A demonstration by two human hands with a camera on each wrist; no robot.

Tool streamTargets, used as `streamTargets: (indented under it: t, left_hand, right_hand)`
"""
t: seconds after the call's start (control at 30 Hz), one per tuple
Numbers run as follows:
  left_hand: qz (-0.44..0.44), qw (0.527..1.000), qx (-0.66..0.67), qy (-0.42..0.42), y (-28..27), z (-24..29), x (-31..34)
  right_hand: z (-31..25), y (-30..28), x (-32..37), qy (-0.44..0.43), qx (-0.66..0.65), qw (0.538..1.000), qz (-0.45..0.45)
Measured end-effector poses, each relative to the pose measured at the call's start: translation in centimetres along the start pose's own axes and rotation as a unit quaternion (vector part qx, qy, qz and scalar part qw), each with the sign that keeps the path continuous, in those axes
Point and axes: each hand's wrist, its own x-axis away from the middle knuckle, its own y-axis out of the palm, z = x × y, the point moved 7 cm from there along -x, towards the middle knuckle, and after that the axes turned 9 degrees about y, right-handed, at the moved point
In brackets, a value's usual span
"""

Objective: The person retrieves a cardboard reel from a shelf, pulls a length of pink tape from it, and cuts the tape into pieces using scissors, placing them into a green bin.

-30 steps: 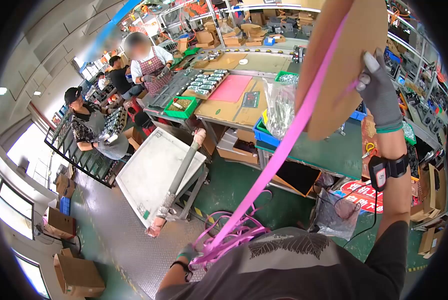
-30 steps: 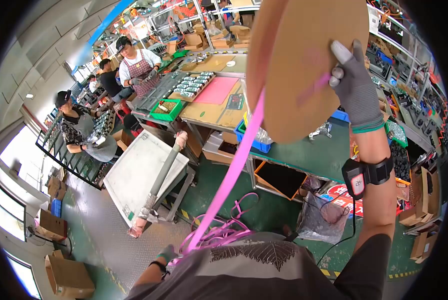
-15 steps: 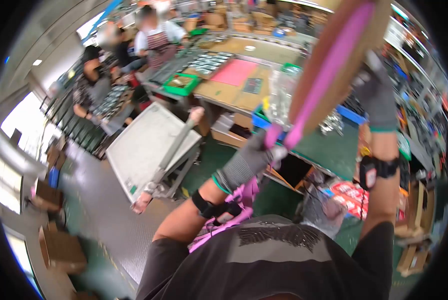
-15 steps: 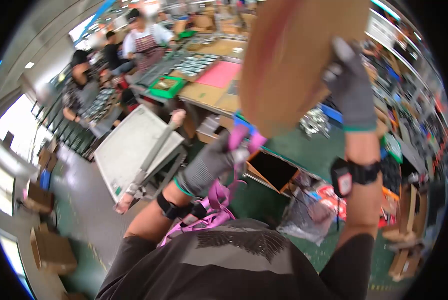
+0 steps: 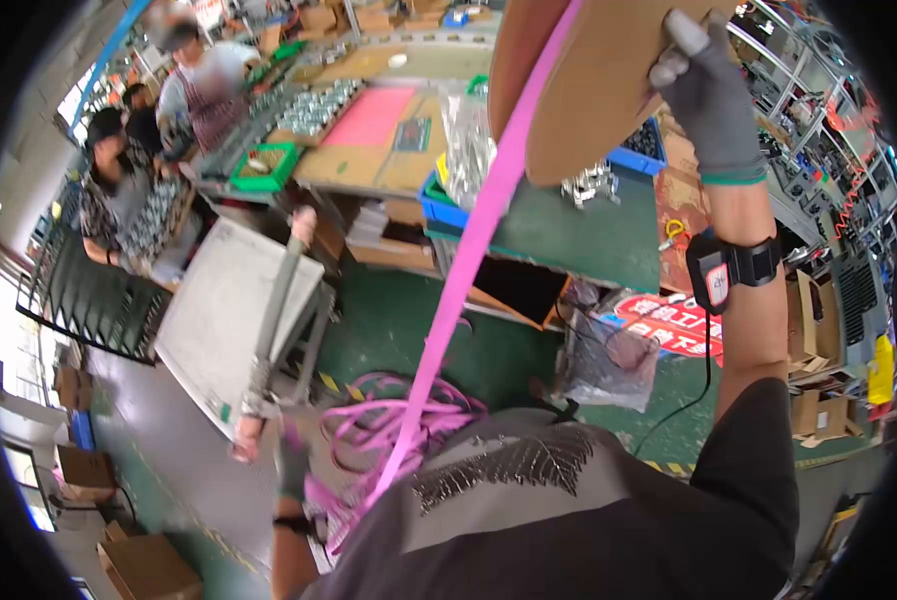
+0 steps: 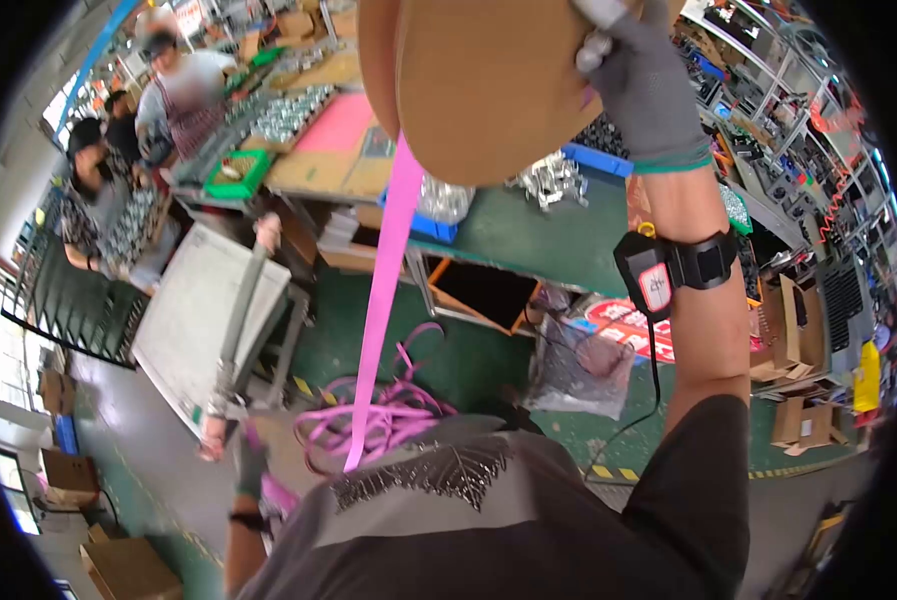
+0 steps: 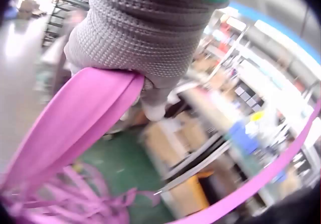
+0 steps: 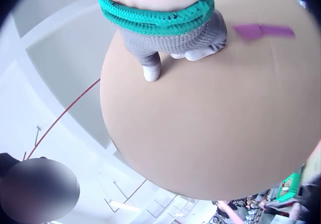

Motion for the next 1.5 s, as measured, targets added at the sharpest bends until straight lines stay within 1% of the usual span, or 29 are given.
streamTargets:
  t: [0.03,0.07,0.1,0.13,0.2,0.3,0.37,0.43,0.5,0.53,0.57,0.63,0.67,0.7,0.73,0.8,0.83,0.87,0.9,0.97,1.03,1.1,1.2,1.27,1.3,1.37,1.4,1.43,1.5]
  left_hand:
    - [-0.036,0.994,0.106,-0.016,0.0,9.2,-4.2]
    - [-0.069,0.975,0.207,-0.043,0.0,18.4,-8.4]
    - [-0.064,0.954,0.292,0.029,-0.3,25.8,-10.9]
    - [-0.086,0.932,0.342,0.087,-0.1,32.0,-12.1]
    - [-0.152,0.889,0.41,0.14,1.3,41.5,-14.3]
    - [-0.246,0.847,0.441,0.165,5.5,48.5,-15.2]
    - [-0.222,0.849,0.434,0.205,6.7,50.1,-15.1]
    - [-0.304,0.856,0.408,0.097,9.3,47.9,-14.1]
    - [-0.268,0.877,0.394,0.063,10.7,43.3,-13.2]
    - [-0.253,0.868,0.427,0.027,10.9,40.5,-12.3]
    - [-0.238,0.857,0.456,-0.008,10.9,37.3,-11.5]
    - [-0.213,0.924,0.303,-0.096,12.0,27.3,-10.2]
    - [-0.208,0.942,0.236,-0.112,13.7,19.5,-8.3]
    - [-0.201,0.957,0.168,-0.125,14.8,14.4,-7.6]
    - [-0.198,0.958,0.166,-0.121,14.8,15.0,-8.8]
    - [-0.061,0.978,0.186,0.071,11.9,20.3,-11.4]
    - [-0.091,0.979,0.183,-0.009,10.5,29.3,-13.2]
    - [-0.05,0.954,0.278,0.101,10.6,34.5,-15.3]
    - [-0.076,0.942,0.309,0.103,11.1,40.2,-16.6]
    - [-0.094,0.917,0.366,0.127,12.8,49.6,-18.3]
    - [-0.127,0.915,0.345,0.166,16.4,55.3,-20.4]
    - [-0.182,0.878,0.406,0.175,21.2,58.4,-22.2]
    - [-0.236,0.876,0.393,0.149,25.4,60.1,-23.7]
    - [-0.19,0.872,0.42,0.166,25.6,60.5,-23.7]
    - [-0.165,0.9,0.368,0.165,25.1,60.0,-23.9]
    - [-0.152,0.904,0.382,0.121,23.5,59.9,-23.0]
    - [-0.131,0.911,0.365,0.143,22.6,59.8,-23.0]
    - [-0.112,0.925,0.325,0.162,21.7,59.6,-23.1]
    - [-0.064,0.967,0.167,0.183,20.0,59.6,-23.3]
  right_hand:
    - [0.5,0.7,0.3,0.019,0.003,1.0,-0.002]
    - [0.4,1.5,0.6,0.001,0.023,1.0,-0.012]
    - [0.4,2.0,0.9,-0.02,0.043,0.999,-0.021]
    - [1.0,1.4,0.9,0.014,0.067,0.997,-0.02]
    - [2.1,1.9,1.5,0.014,0.06,0.998,-0.016]
    - [2.7,3.1,2.5,0.013,0.034,0.999,-0.001]
    - [3.7,1.6,2.2,0.048,0.057,0.997,0.029]
    - [3.1,0.5,1.9,0.016,0.047,0.998,0.03]
    - [3.5,-2.2,0.9,0.054,0.023,0.996,0.068]
    - [3.3,-3.0,0.7,0.049,0.023,0.996,0.072]
    - [3.4,-3.9,0.7,0.055,0.009,0.996,0.07]
    - [3.8,-6.0,0.4,0.061,-0.005,0.996,0.072]
    - [4.1,-7.1,0.1,0.06,0.013,0.995,0.072]
    - [4.3,-8.0,-0.4,0.057,0.029,0.995,0.072]
    - [4.4,-8.8,-0.9,0.052,0.026,0.996,0.072]
    - [4.5,-10.3,-1.4,0.039,0.105,0.99,0.087]
    - [4.8,-10.9,-1.7,0.046,0.104,0.99,0.084]
    - [4.6,-11.0,-2.2,0.031,0.109,0.991,0.071]
    - [4.3,-11.3,-2.8,0.01,0.113,0.992,0.058]
    - [5.1,-12.8,-3.8,0.015,0.14,0.988,0.057]
    - [5.2,-13.9,-4.6,0.017,0.168,0.984,0.058]
    - [4.9,-13.6,-5.2,-0.01,0.149,0.989,-0.017]
    - [5.0,-15.6,-6.7,-0.006,0.105,0.994,0.009]
    - [5.3,-17.9,-7.9,0.016,0.101,0.994,0.04]
    - [5.7,-19.0,-8.5,0.038,0.112,0.991,0.059]
    - [7.4,-21.3,-9.7,0.034,0.129,0.989,0.059]
    - [8.4,-22.2,-10.1,0.028,0.148,0.987,0.057]
    - [9.3,-23.0,-10.1,0.028,0.144,0.988,0.055]
    - [11.5,-24.7,-10.0,0.082,0.154,0.982,0.075]
